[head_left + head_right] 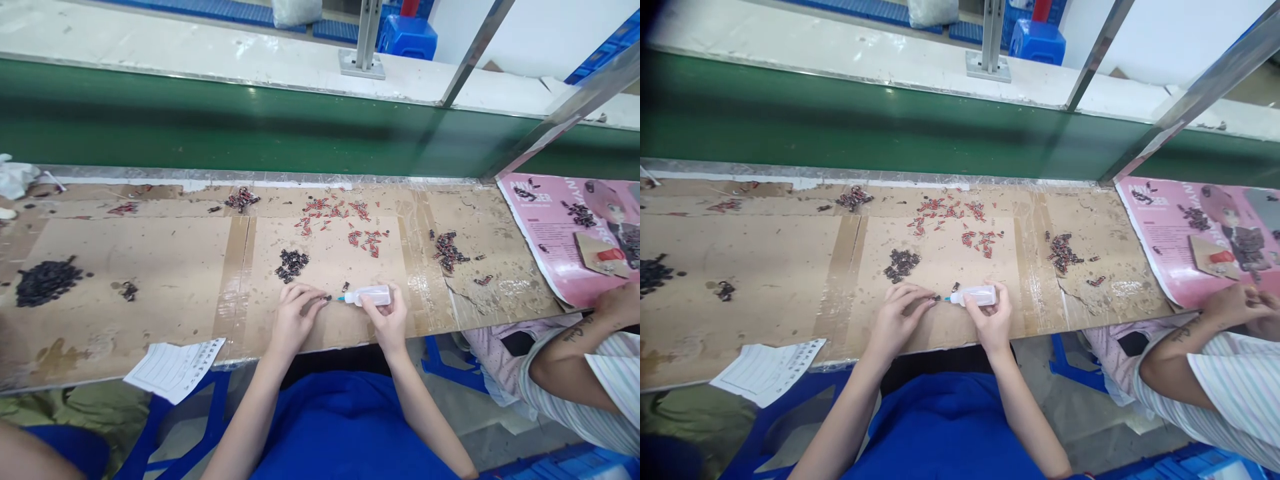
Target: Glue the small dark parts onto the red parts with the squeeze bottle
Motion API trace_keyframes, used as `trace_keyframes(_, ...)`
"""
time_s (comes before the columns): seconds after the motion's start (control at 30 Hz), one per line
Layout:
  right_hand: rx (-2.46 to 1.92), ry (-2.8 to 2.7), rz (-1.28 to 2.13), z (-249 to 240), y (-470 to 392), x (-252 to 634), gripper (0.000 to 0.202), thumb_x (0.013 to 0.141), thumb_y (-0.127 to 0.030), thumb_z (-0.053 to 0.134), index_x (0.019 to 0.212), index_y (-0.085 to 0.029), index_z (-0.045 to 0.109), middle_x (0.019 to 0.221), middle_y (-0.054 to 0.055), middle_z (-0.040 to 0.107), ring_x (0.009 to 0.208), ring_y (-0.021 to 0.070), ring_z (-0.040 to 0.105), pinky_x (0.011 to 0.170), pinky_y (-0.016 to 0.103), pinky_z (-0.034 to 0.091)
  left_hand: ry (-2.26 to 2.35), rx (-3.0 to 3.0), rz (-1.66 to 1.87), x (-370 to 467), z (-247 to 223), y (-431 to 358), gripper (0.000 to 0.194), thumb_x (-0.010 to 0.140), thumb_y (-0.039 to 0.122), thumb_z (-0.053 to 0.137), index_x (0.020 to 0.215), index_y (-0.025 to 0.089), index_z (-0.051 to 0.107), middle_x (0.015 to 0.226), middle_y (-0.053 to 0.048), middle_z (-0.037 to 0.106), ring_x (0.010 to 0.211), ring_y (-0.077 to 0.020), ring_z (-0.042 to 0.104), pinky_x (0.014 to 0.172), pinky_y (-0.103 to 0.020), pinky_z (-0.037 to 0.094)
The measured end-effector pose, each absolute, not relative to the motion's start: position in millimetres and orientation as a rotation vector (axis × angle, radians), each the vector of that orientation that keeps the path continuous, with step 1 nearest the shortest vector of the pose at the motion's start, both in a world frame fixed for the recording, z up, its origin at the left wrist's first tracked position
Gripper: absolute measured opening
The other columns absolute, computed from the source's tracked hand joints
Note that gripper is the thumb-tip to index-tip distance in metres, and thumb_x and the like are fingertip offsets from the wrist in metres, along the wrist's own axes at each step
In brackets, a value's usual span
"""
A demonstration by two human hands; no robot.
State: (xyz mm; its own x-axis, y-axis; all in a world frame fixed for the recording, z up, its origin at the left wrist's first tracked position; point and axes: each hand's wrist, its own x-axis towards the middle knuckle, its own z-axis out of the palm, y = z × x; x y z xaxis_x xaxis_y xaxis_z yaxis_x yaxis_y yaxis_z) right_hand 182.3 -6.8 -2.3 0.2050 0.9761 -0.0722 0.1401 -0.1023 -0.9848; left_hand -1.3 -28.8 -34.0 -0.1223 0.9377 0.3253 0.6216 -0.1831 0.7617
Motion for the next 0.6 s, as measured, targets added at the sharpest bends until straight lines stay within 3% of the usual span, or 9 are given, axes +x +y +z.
trace_keyframes(0.1, -1.61, -1.403, 0.829, 1.1, -15.6, 191.6, 0.033, 0.07, -0.044, 0.073, 0.09, -0.019, 0.062, 0.08, 0.006, 0.07, 0.072, 0.0222, 0.067, 0.065, 0.036, 0.055, 1.764, 1.816, 1.213, -0.8, -36.4, -28.6, 0.014, 0.086, 0.032, 0.062, 0.083, 0.024, 0.073, 0.085, -0.006, 0.068, 0.09, -0.0226, 0.057, 0.085, -0.039, 0.05)
trace_keyframes(0.23, -1.635, -1.685, 0.397, 5.2, -7.5, 206.0, 0.029, 0.073, -0.045, 0.071, 0.087, -0.02, 0.068, 0.097, 0.012, 0.069, 0.096, 0.0293, 0.062, 0.086, 0.047, 0.05, 1.754, 1.703, 1.283, 0.3, -34.5, -30.3, 0.016, 0.088, 0.031, 0.058, 0.082, 0.022, 0.069, 0.083, -0.005, 0.069, 0.088, -0.0216, 0.06, 0.084, -0.039, 0.051)
trace_keyframes(0.4, -1.676, -1.75, 0.428, 10.6, 49.2, 215.0, 0.023, 0.089, -0.035, 0.054, 0.091, -0.02, 0.072, 0.093, 0.01, 0.073, 0.094, 0.0258, 0.063, 0.087, 0.042, 0.048, 1.785, 1.485, 1.391, 1.6, -26.9, -36.2, 0.014, 0.087, 0.031, 0.059, 0.086, 0.02, 0.068, 0.088, -0.005, 0.07, 0.091, -0.0199, 0.065, 0.085, -0.036, 0.054)
trace_keyframes(0.6, -1.965, -1.835, 0.669, 19.7, 109.5, 198.7, 0.012, 0.083, -0.023, 0.066, 0.092, -0.017, 0.072, 0.091, 0.008, 0.076, 0.084, 0.0198, 0.069, 0.081, 0.03, 0.049, 1.768, 1.378, 1.407, 7.0, -20.3, -42.5, 0.016, 0.084, 0.034, 0.063, 0.084, 0.019, 0.07, 0.082, -0.004, 0.072, 0.076, -0.0173, 0.068, 0.075, -0.032, 0.058)
